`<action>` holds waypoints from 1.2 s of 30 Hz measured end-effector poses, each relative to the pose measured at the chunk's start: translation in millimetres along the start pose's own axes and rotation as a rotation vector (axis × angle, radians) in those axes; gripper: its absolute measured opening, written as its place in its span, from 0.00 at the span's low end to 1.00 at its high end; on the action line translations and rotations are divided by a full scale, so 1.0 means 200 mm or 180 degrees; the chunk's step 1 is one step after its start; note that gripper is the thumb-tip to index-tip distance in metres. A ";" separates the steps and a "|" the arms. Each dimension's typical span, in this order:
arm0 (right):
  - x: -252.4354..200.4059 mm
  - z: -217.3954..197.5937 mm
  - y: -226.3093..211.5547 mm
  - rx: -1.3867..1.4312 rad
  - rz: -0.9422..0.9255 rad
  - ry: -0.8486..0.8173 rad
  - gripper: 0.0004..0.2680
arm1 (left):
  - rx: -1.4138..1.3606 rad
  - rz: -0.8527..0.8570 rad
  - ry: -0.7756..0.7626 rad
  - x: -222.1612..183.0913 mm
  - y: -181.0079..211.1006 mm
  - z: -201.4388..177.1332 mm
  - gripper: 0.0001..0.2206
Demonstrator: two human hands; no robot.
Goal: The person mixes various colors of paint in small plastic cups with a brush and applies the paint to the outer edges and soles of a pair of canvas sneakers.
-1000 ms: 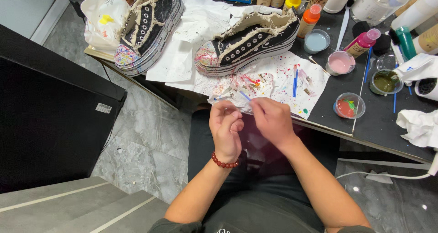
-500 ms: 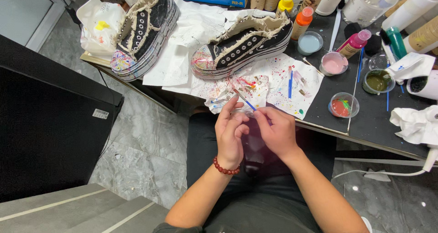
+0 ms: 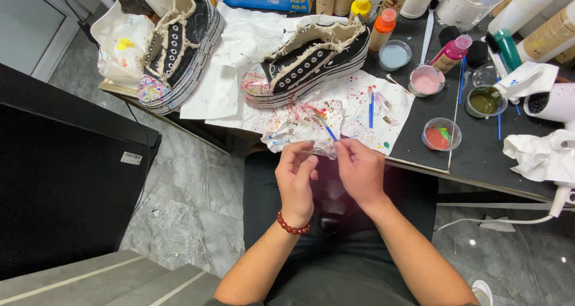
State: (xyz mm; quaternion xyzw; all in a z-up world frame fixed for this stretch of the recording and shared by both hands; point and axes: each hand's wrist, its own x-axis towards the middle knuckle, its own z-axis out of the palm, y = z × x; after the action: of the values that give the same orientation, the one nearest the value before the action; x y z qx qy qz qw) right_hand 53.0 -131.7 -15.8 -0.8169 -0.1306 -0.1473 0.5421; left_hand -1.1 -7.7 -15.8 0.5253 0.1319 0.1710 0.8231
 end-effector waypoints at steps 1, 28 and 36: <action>-0.02 -0.02 0.01 -0.0021 0.0014 0.0012 0.04 | 0.0072 -0.0020 -0.0020 0.00 0.01 0.00 0.14; -0.50 -0.53 0.27 0.1333 0.1189 -0.0044 0.07 | 0.4395 0.3272 -0.1471 0.29 0.18 0.04 0.07; -0.48 -0.50 0.25 0.1239 0.1343 -0.0060 0.07 | 0.3861 0.3113 -0.0984 0.32 0.14 0.14 0.06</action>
State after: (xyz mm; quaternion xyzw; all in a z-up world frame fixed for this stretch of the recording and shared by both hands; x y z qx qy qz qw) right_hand -27.3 -249.0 -57.8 -0.7080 0.0114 0.0042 0.7061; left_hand 63.8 7.3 18.8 0.8981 -0.1594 0.3366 0.2339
